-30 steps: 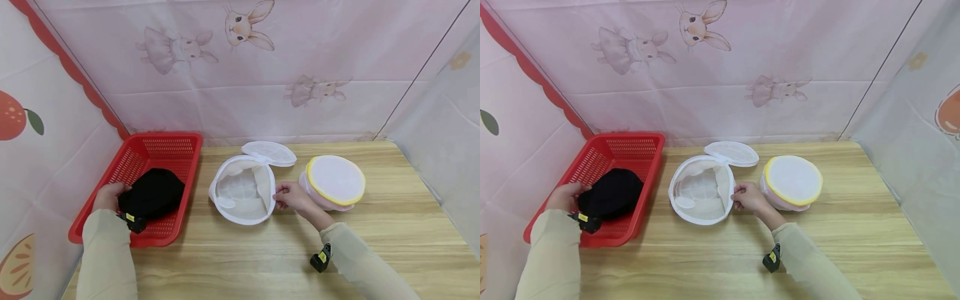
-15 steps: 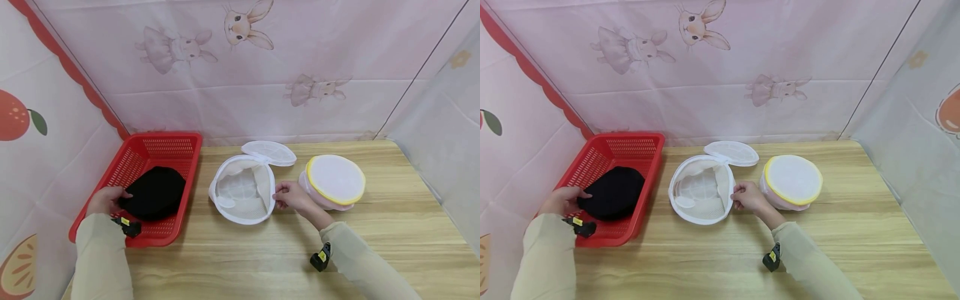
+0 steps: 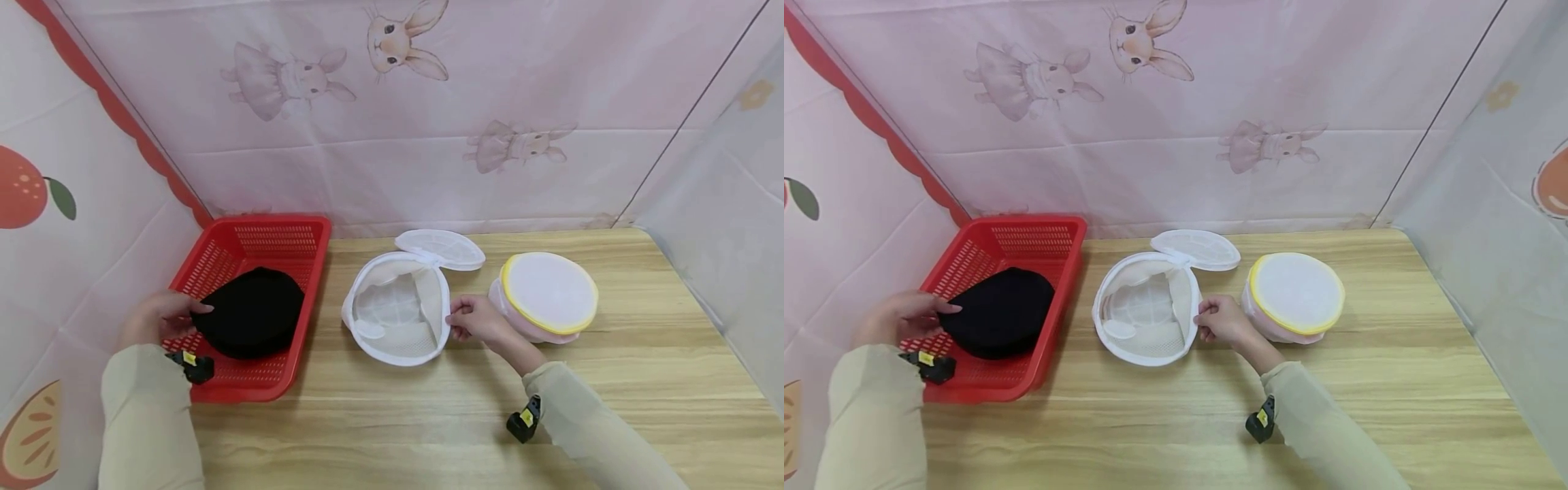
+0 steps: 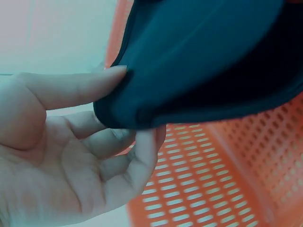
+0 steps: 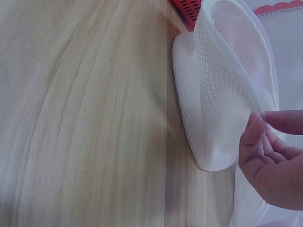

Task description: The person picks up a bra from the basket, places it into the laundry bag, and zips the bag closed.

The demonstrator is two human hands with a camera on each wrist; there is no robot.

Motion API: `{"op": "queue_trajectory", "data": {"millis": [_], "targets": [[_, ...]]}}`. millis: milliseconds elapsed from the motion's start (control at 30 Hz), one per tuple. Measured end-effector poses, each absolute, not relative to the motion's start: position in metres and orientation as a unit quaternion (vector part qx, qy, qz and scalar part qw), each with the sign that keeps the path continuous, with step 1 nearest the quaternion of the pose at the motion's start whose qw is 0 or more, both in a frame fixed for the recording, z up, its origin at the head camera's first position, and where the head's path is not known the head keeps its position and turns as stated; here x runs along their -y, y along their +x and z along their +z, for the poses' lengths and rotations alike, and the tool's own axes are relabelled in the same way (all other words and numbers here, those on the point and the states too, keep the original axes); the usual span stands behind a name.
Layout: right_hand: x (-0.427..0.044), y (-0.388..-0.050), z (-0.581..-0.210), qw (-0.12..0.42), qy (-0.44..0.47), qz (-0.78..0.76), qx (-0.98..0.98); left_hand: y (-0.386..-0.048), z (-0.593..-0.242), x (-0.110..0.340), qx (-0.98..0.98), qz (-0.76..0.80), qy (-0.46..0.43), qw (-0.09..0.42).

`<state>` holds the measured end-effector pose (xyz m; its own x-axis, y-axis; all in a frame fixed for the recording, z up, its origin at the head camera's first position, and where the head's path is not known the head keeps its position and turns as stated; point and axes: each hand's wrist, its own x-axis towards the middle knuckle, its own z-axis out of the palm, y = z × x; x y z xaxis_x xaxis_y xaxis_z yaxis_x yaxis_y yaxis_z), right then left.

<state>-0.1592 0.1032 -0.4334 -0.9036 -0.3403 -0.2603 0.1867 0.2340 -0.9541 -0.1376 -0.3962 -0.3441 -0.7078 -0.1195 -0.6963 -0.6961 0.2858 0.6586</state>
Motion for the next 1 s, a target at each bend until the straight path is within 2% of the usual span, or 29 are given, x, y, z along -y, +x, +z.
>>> {"op": "queue_trajectory", "data": {"millis": [233, 700, 1000], "targets": [[-0.103, -0.159, -0.431, 0.21, -0.049, -0.612, -0.761, -0.138, -0.331, 0.389, -0.784, 0.504, -0.252, 0.261], [-0.103, -0.159, -0.432, 0.21, -0.049, -0.612, -0.761, -0.133, -0.299, 0.365, -0.845, 0.439, -0.13, 0.277], [-0.103, -0.159, -0.435, 0.209, -0.05, -0.614, -0.76, -0.132, -0.3, 0.358, -0.861, 0.407, -0.096, 0.289]]}}
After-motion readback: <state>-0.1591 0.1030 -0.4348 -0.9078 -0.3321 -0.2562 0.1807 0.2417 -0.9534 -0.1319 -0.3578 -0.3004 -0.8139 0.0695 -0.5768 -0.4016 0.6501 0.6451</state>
